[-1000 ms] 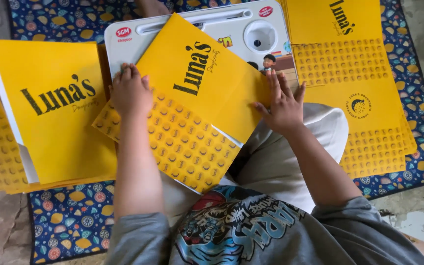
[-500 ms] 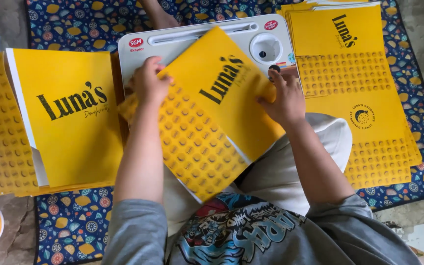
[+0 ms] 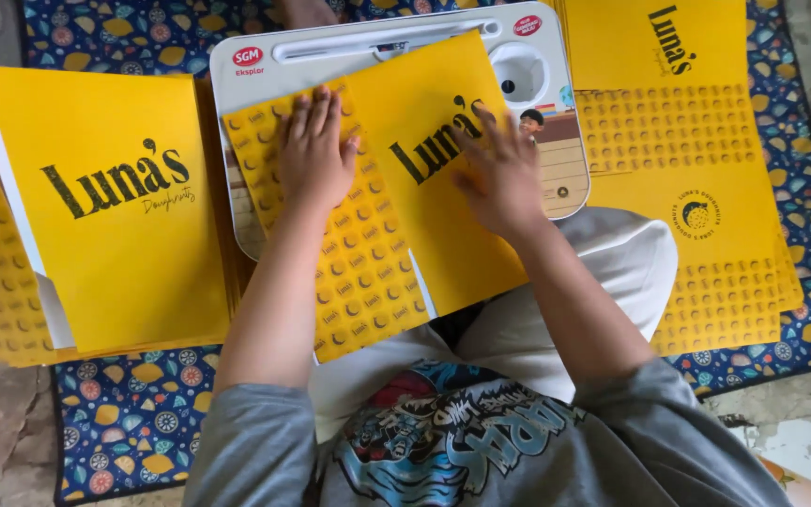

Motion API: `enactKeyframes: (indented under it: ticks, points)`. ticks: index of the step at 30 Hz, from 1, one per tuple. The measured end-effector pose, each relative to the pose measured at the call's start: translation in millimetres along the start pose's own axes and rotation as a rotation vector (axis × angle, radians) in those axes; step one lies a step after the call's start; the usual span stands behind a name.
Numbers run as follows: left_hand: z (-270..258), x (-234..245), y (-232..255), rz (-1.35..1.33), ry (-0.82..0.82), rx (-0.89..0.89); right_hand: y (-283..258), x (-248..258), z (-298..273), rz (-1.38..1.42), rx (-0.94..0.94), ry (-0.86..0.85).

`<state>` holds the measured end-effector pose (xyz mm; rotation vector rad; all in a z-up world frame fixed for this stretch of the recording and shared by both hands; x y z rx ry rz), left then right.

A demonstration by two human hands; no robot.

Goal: Folding flat cardboard sheets into boxes and stacking them on the floor.

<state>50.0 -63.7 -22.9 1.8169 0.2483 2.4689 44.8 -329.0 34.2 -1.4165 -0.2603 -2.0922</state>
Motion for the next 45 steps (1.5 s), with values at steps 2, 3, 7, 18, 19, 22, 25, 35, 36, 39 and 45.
enactKeyframes:
  ticks: [2,3,7,18,19,22,25,35,36,39,45]
  points:
    - [-5.4,-3.7,-2.5,-0.009,-0.151,-0.045,-20.6,-20.9,22.3,0.154,-0.033,-0.23]
    - [-6.1,-4.4,-2.5,-0.006,-0.152,-0.041,-24.3,-35.6,35.2,0.157,-0.03,-0.231]
    - [-3.5,-1.1,-3.3,-0.024,-0.047,-0.085,-54.1,-75.5,87.5,0.034,0.057,-0.269]
    - [-14.6,30.9,-42.3,0.047,-0.401,0.508,-85.5,-73.4,104.8,-0.023,-0.048,-0.589]
    - [-16.9,32.7,-44.8,0.024,-0.339,0.529,-82.1,-78.4,105.4,-0.079,-0.035,-0.604]
    - [-32.7,33.7,-64.3,0.015,-0.263,0.494,-87.0,-84.0,102.3,-0.086,-0.048,-0.61]
    - [-25.8,30.6,-77.7,0.025,-0.179,0.399,-90.8,-73.3,109.7,-0.009,-0.108,-0.556]
    - [-79.0,29.6,-55.1,0.029,-0.256,0.336,-100.9,-70.1,108.4,0.035,-0.199,-0.496]
    - [-93.5,38.2,-48.2,0.03,-0.259,0.34,-102.4,-69.0,108.3,0.036,-0.196,-0.499]
    - [-133.8,49.3,-29.5,-0.002,-0.317,0.331,-99.4,-67.8,110.3,0.061,-0.224,-0.471]
    - [-141.9,71.9,-18.1,-0.011,-0.32,0.273,-94.6,-73.1,108.5,0.027,-0.249,-0.483]
Point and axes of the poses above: each hand's wrist, its own z-axis towards the middle knuckle, its own x-axis out of the back of the hand, y = z × x, the point moved 6 cm from there along z, towards the middle knuckle, and after that the axes turned 1 degree about z, right-handed, at the moved point
